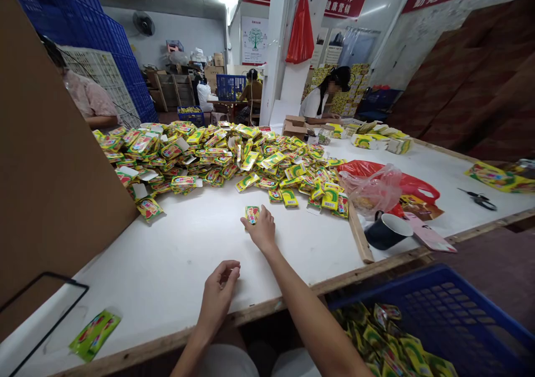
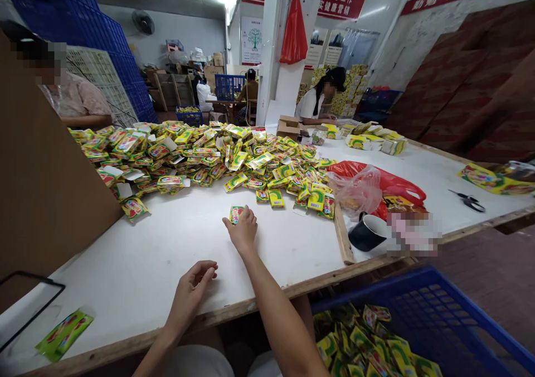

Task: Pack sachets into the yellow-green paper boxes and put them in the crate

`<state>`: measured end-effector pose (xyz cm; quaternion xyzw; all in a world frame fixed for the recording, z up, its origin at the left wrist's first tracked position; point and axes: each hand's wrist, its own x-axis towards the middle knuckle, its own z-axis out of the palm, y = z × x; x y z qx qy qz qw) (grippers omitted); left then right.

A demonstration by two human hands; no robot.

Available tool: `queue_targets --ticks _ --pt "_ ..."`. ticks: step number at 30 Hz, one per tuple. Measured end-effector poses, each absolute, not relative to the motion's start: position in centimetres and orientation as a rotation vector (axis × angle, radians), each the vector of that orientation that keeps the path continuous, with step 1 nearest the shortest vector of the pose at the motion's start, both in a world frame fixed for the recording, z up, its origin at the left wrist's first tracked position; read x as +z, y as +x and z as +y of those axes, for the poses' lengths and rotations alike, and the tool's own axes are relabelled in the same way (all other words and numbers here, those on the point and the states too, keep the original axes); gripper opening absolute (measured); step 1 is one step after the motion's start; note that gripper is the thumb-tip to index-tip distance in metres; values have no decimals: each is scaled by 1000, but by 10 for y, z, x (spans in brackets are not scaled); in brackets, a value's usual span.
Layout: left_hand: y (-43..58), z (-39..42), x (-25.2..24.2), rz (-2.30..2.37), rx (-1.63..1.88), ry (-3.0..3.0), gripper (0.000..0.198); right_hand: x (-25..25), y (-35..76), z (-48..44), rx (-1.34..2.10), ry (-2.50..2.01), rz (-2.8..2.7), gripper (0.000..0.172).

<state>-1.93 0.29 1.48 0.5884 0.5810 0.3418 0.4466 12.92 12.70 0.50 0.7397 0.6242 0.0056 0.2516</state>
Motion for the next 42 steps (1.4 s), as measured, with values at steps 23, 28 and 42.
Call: queue_targets --ticks 23,28,42 --pt "-17 -1 16 1186 937 1417 31 -24 144 12 -130 1724 2304 111" --pt "-12 -3 22 1161 1134 1453 26 -19 142 18 -129 1830 2247 107" --pt "-2 3 30 1342 1064 1348 33 -9 139 18 -49 1761 2212 114"
